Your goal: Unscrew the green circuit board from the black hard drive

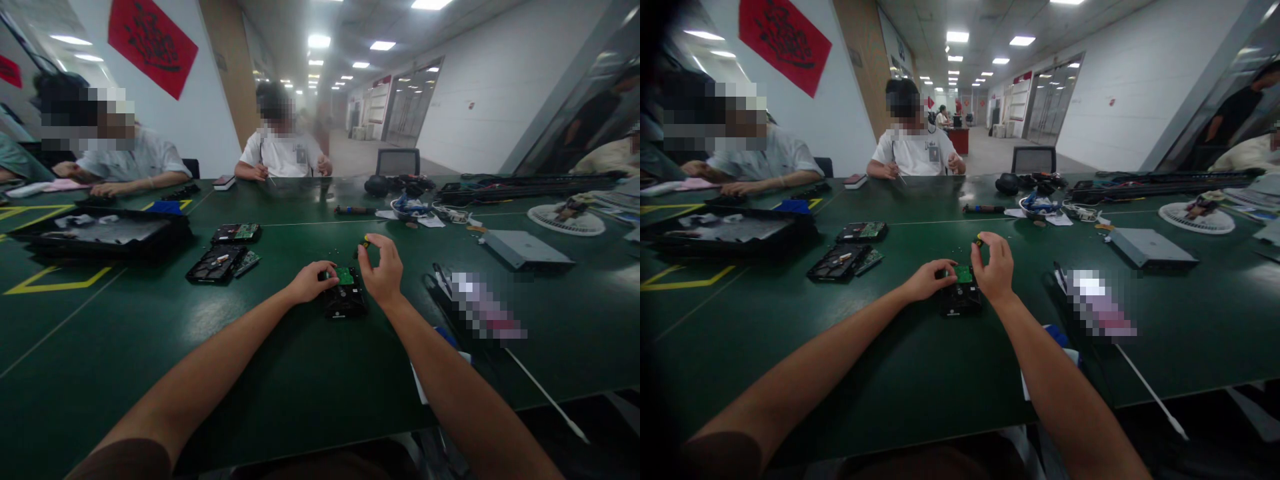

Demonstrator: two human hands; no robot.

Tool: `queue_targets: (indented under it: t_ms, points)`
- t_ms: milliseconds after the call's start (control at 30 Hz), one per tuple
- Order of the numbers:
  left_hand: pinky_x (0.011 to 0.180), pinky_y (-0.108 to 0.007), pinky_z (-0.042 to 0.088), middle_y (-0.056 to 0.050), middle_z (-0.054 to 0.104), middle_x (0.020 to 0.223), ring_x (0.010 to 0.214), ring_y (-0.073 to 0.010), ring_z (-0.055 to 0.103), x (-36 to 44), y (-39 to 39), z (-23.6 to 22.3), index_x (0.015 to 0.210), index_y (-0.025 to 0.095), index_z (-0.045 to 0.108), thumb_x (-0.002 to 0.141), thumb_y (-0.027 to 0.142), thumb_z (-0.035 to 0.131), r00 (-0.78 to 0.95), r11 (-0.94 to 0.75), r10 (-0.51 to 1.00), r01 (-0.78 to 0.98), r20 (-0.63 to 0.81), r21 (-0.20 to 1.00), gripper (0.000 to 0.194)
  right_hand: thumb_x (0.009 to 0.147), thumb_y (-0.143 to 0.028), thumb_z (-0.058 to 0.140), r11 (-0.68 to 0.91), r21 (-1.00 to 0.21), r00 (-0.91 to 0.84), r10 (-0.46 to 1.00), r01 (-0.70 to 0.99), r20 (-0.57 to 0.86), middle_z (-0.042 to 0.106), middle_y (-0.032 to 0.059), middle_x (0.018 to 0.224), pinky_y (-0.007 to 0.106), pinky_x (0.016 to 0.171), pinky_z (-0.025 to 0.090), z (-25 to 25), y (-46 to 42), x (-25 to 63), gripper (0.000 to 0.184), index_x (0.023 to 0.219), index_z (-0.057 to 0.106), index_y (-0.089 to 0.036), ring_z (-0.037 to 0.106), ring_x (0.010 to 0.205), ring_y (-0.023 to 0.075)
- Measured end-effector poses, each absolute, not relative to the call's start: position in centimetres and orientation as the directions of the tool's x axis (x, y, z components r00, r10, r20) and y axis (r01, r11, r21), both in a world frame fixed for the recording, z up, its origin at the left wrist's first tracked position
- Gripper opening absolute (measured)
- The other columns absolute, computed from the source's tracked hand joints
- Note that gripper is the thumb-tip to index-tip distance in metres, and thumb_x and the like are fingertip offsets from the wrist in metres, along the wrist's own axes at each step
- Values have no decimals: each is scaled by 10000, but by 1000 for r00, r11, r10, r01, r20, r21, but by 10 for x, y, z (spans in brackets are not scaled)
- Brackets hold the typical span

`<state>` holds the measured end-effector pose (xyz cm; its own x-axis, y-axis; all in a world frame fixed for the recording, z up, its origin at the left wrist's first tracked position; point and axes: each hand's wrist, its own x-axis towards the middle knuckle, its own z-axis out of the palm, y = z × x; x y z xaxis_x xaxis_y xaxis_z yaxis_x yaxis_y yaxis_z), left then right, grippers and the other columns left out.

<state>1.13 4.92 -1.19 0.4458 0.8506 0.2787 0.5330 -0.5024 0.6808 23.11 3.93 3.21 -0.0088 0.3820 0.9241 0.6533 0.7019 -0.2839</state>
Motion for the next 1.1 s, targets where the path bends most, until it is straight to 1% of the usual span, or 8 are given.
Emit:
queue_targets:
  t_ms: [200,367,500,633,733,833,933,1100]
  points:
    - [1091,-446,420,-60,652,1333,1218,-261,598,11,49,-10,954,233,695,886,359,682,446,-493,855,543,264,679,144,932,-234,606,700,-295,-1,389,650,921,660,108,1166,498,1007,527,33,39,231,279,1210,578,-228,620,1145,261]
    - [1094,-454,416,-60,651,1336,1222,-267,594,10,49,-10,966,235,699,887,361,677,451,-492,855,548,256,676,150,932,-250,618,689,-325,16,414,647,910,672,99,1146,476,955,551,32,38,230,279,1206,575,-225,646,1080,251]
    - [1097,-459,417,-59,654,1331,1228,-269,595,11,48,-10,965,235,697,886,363,677,446,-491,856,542,262,681,152,949,-245,585,694,-312,-12,420,649,908,663,99,1132,489,978,535,34,37,230,254,1203,590,-234,621,1112,257]
    - [1106,-465,410,-65,651,1337,1244,-276,590,11,48,-9,960,233,700,884,362,681,446,-482,860,547,248,684,151,946,-279,600,698,-329,26,407,636,913,658,109,1155,504,981,532,32,38,230,251,1190,566,-231,629,1115,263]
    - [1106,-456,409,-66,654,1331,1235,-270,595,11,47,-8,958,231,699,882,356,684,452,-493,854,544,257,679,147,948,-290,607,693,-341,41,410,635,911,668,104,1149,494,961,542,31,38,229,247,1183,561,-232,645,1093,259]
    - [1099,-445,415,-65,657,1324,1215,-262,605,11,47,-8,955,228,696,884,348,683,446,-497,854,543,270,677,140,949,-263,600,693,-317,12,406,648,914,670,101,1110,485,962,541,32,38,230,221,1167,588,-231,636,1091,258]
    - [1094,-445,421,-63,653,1329,1215,-258,603,11,47,-9,956,228,693,885,347,682,442,-493,856,542,269,680,139,948,-242,594,695,-301,-7,403,653,915,659,102,1112,485,978,533,33,38,230,240,1188,594,-231,617,1108,258]
    - [1106,-446,410,-66,651,1328,1225,-255,598,10,47,-8,953,224,689,892,348,673,456,-508,846,529,277,680,140,950,-265,597,698,-338,42,404,632,914,664,107,1155,495,982,530,31,39,229,240,1186,569,-226,636,1107,258]
